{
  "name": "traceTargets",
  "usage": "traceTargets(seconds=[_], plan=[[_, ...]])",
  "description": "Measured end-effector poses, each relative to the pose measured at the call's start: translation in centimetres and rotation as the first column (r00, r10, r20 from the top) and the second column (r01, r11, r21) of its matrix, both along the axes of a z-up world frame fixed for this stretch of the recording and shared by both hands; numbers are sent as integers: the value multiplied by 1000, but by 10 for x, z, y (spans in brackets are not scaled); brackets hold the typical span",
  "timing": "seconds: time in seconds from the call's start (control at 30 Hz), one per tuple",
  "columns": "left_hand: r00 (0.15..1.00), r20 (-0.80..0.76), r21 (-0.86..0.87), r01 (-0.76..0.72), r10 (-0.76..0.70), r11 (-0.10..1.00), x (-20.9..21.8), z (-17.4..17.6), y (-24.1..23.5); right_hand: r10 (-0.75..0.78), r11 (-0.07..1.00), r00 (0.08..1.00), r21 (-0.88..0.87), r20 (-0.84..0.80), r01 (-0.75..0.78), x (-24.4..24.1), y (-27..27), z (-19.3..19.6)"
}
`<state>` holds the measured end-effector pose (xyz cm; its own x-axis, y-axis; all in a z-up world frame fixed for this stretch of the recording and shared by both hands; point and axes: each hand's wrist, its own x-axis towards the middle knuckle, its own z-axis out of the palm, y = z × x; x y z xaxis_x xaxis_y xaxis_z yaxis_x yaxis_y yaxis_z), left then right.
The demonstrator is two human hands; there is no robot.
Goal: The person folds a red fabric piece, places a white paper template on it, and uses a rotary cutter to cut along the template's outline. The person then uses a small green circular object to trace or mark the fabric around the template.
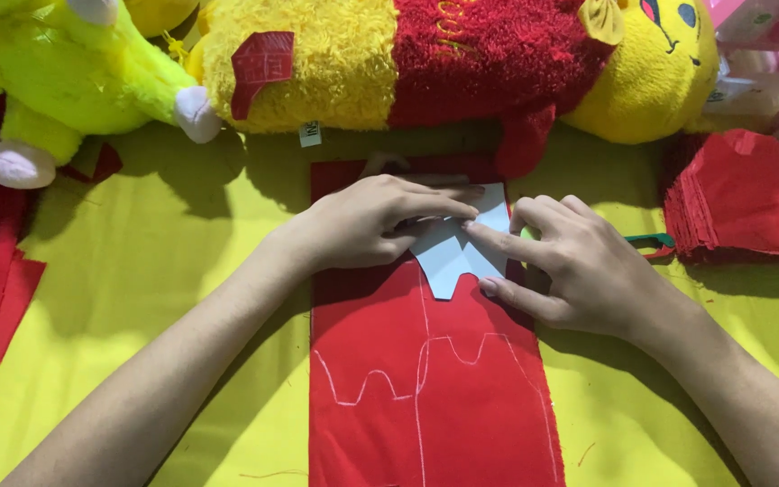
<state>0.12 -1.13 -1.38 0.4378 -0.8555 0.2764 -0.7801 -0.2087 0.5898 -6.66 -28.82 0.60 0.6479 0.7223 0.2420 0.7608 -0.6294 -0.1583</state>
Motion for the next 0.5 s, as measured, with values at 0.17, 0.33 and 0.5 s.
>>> traceTargets(seconds=[0.17,0.33,0.5], plan=[[1000,7,33,-19,19,999,1,-3,1,10,1000,999,3,31,-10,1,0,-1],[1000,22,-15,-7,8,1000,0,-1,-1,7,1000,1000,4,18,-7,1,0,0],[999,40,-49,-10,12,999,-1,-1,-1,9,1000,1000,3,17,-9,1,1,1]])
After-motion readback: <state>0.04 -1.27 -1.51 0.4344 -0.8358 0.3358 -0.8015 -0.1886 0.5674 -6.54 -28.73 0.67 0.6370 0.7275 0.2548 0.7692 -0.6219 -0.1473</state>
